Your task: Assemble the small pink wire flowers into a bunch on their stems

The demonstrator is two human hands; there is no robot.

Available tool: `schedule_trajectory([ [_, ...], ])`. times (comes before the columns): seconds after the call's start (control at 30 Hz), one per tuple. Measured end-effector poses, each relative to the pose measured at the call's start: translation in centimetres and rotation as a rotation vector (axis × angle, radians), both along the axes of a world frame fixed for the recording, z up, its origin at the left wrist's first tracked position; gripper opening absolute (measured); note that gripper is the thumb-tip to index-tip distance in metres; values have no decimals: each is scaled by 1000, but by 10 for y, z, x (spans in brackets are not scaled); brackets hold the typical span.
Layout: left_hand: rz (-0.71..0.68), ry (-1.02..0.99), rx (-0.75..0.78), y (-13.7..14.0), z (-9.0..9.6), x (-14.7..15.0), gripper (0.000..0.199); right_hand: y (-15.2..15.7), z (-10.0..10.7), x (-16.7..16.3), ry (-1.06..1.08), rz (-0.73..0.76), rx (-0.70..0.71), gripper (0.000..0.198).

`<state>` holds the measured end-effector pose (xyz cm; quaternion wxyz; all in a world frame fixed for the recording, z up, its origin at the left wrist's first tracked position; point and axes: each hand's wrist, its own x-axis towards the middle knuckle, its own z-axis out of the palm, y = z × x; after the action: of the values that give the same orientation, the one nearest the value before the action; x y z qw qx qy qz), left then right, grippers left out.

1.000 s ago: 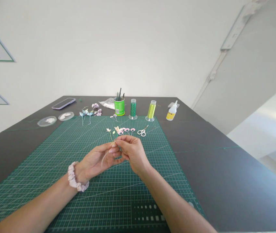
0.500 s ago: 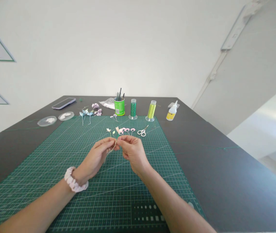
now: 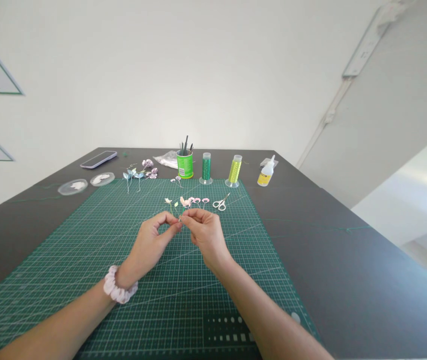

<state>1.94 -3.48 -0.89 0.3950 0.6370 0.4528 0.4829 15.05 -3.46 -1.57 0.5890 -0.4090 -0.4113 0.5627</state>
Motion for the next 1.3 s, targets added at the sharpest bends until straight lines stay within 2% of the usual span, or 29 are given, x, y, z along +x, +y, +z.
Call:
schedule_trajectory([
  [0.7,-47,-80,-71,5,-13,-3,16,-1,0,0,-10,-15,22,19],
  [1.03,-97,-260,-168,1,-9,2,14,-2,1,2,-20,-24,17,21],
  [1.3,-114,-324,-201,2,-11,4,15,-2,2,2,-13,-23,13,22],
])
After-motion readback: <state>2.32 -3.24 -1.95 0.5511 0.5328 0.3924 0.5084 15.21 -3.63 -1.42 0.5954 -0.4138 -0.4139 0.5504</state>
